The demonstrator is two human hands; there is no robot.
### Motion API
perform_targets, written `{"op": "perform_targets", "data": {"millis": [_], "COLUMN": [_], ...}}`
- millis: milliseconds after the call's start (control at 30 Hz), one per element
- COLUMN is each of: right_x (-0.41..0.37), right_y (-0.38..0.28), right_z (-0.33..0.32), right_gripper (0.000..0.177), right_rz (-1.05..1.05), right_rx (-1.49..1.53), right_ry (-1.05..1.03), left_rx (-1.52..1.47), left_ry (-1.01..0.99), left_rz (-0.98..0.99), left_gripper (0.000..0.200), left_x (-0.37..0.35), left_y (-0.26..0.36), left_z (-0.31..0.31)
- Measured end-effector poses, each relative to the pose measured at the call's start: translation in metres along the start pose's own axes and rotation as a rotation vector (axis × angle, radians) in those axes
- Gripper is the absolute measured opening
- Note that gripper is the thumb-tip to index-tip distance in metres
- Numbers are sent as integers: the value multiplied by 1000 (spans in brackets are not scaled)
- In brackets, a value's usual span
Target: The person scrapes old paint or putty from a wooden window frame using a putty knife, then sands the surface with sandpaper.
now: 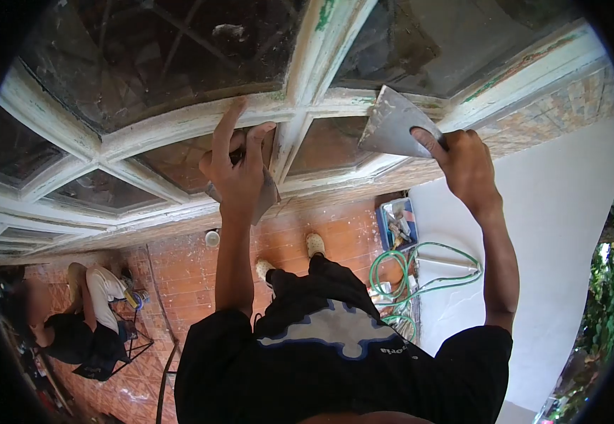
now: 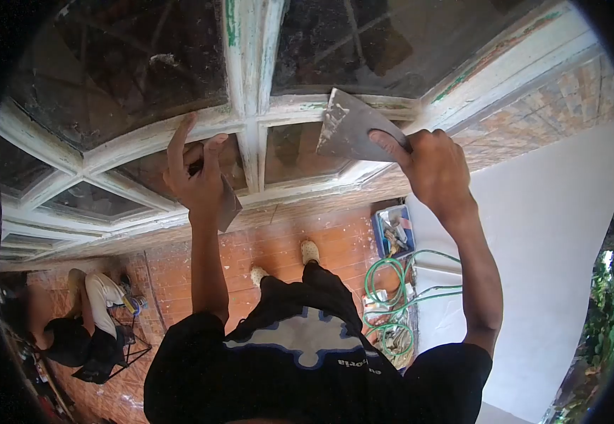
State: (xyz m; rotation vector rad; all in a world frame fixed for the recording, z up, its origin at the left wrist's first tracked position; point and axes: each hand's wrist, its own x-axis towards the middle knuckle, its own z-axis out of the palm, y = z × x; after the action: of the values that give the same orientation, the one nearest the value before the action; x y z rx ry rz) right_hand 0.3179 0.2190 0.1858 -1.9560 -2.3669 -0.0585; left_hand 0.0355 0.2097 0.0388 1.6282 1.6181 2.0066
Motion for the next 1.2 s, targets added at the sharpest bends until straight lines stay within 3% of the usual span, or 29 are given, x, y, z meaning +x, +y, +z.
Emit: {"op": "perform_targets", "data": {"millis": [233, 433, 533, 733, 867, 1033, 1133, 1200], "right_x": [-6, 0, 4, -4, 5, 15, 13, 19], "right_y": [13, 9, 0, 8, 7, 2, 4, -8], "right_z": [13, 31, 16, 33, 14, 33, 21, 33], "right_gripper": [73, 70, 61, 72, 73, 69, 67, 66], "right_rz": [49, -113, -69, -59, 27, -184, -83, -148], "right_rx": [-70, -109, -19, 7, 58, 40, 73, 64], "right_ry": [5, 183, 60, 135, -9, 265, 111, 152], "left_rx": [-94, -126, -92, -157, -72, -109, -60, -88], "left_ry": [96, 77, 61, 143, 118, 116, 77, 93], "left_rz": [101, 91, 63, 90, 133, 147, 133, 120], "left_gripper": [44, 44, 43, 43, 42, 43, 43, 42], "left_x": [5, 7, 5, 1, 6, 7, 6, 5], "left_y": [-10, -6, -3, -3, -7, -8, -3, -1], "left_z": [8, 6, 2, 16, 6, 9, 2, 3]}}
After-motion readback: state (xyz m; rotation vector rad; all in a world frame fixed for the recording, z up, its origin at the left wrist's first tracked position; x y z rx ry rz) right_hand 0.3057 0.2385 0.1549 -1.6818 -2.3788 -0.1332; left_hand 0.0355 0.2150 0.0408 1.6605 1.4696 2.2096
